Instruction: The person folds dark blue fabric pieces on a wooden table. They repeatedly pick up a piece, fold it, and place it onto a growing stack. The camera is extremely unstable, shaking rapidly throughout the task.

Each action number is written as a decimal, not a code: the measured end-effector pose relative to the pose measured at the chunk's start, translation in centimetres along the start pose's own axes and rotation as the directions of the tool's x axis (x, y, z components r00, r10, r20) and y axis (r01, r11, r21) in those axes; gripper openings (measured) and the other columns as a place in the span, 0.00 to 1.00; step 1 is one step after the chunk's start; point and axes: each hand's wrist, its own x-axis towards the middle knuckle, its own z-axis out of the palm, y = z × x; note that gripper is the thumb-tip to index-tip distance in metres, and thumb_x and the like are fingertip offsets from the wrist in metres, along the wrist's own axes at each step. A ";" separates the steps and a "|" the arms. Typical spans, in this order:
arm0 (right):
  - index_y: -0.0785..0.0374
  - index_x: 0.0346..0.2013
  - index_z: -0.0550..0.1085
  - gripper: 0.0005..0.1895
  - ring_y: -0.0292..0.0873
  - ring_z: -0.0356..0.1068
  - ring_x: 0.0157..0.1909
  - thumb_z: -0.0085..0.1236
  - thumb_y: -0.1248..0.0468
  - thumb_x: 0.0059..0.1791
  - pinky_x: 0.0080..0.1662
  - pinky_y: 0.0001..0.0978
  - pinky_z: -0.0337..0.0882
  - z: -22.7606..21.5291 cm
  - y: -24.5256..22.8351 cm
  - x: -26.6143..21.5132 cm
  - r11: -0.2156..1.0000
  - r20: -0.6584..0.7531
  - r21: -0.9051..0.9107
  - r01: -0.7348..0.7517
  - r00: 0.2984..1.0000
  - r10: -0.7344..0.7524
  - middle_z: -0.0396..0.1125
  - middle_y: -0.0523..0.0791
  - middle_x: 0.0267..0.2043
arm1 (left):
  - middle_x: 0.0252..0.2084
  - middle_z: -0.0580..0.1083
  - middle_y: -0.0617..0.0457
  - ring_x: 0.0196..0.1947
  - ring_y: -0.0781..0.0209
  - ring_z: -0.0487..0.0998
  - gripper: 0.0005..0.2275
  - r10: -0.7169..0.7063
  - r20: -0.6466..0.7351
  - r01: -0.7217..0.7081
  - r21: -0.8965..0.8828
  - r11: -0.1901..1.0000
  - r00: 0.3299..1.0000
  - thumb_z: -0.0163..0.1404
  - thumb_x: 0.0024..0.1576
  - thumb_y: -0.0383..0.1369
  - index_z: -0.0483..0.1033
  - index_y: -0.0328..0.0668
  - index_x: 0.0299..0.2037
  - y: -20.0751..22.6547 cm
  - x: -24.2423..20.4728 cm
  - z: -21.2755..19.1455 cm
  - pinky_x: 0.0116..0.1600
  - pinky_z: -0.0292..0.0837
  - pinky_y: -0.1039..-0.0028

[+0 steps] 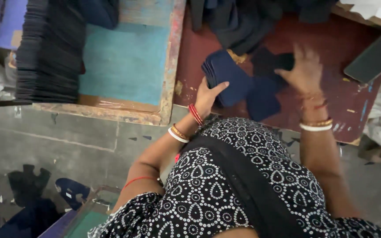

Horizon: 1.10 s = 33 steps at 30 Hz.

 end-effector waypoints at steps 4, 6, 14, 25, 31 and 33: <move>0.70 0.72 0.60 0.62 0.69 0.66 0.53 0.80 0.50 0.31 0.51 0.54 0.69 3.6 5.3 -1.5 0.976 0.152 0.179 -0.126 0.983 0.099 0.66 0.68 0.53 | 0.51 0.78 0.44 0.49 0.57 0.80 0.25 -0.017 0.035 0.019 -0.049 0.999 0.999 0.63 0.52 0.29 0.69 0.28 0.58 -0.1 0.2 0.3 0.56 0.77 0.67; 0.71 0.69 0.66 0.48 0.65 0.70 0.54 0.76 0.53 0.41 0.53 0.51 0.71 4.1 5.5 -2.5 0.925 0.017 0.372 -0.079 0.997 0.078 0.69 0.62 0.53 | 0.51 0.78 0.44 0.50 0.57 0.80 0.25 -0.049 0.066 0.052 -0.044 0.998 0.997 0.63 0.52 0.29 0.69 0.27 0.58 -0.1 -0.1 0.7 0.56 0.77 0.67; 0.61 0.45 0.80 0.12 0.53 0.75 0.48 0.64 0.67 0.47 0.51 0.44 0.73 -5.7 -10.0 -7.1 0.882 -0.232 0.365 0.298 0.947 -0.223 0.76 0.50 0.48 | 0.50 0.77 0.44 0.49 0.57 0.79 0.25 -0.106 0.124 0.106 0.011 0.994 0.987 0.62 0.55 0.31 0.68 0.27 0.58 0.1 -0.6 1.4 0.56 0.76 0.69; 0.73 0.58 0.77 0.47 0.61 0.72 0.43 0.74 0.41 0.36 0.44 0.48 0.72 2.5 -1.7 -3.1 0.997 -0.114 -0.054 -0.060 0.992 0.054 0.73 0.58 0.43 | 0.51 0.76 0.44 0.49 0.56 0.79 0.27 0.046 -0.094 -0.050 -0.043 0.998 0.994 0.62 0.50 0.24 0.65 0.29 0.59 2.4 2.3 -2.5 0.56 0.77 0.67; 0.66 0.49 0.78 0.30 0.60 0.73 0.45 0.66 0.42 0.48 0.47 0.52 0.72 0.2 3.1 -2.6 0.898 0.197 0.385 -0.215 0.969 0.148 0.73 0.58 0.43 | 0.52 0.76 0.45 0.50 0.57 0.78 0.24 0.147 -0.145 -0.163 -0.108 0.981 0.978 0.60 0.54 0.23 0.67 0.27 0.60 3.8 2.6 -5.7 0.58 0.74 0.68; 0.69 0.44 0.76 0.30 0.59 0.73 0.47 0.63 0.41 0.52 0.49 0.51 0.72 -0.5 3.2 -3.2 0.923 0.375 0.340 -0.180 0.926 0.043 0.72 0.59 0.45 | 0.53 0.76 0.46 0.51 0.57 0.78 0.23 0.155 -0.158 -0.173 -0.108 0.979 0.975 0.60 0.55 0.24 0.69 0.27 0.59 4.0 2.4 -6.4 0.59 0.74 0.68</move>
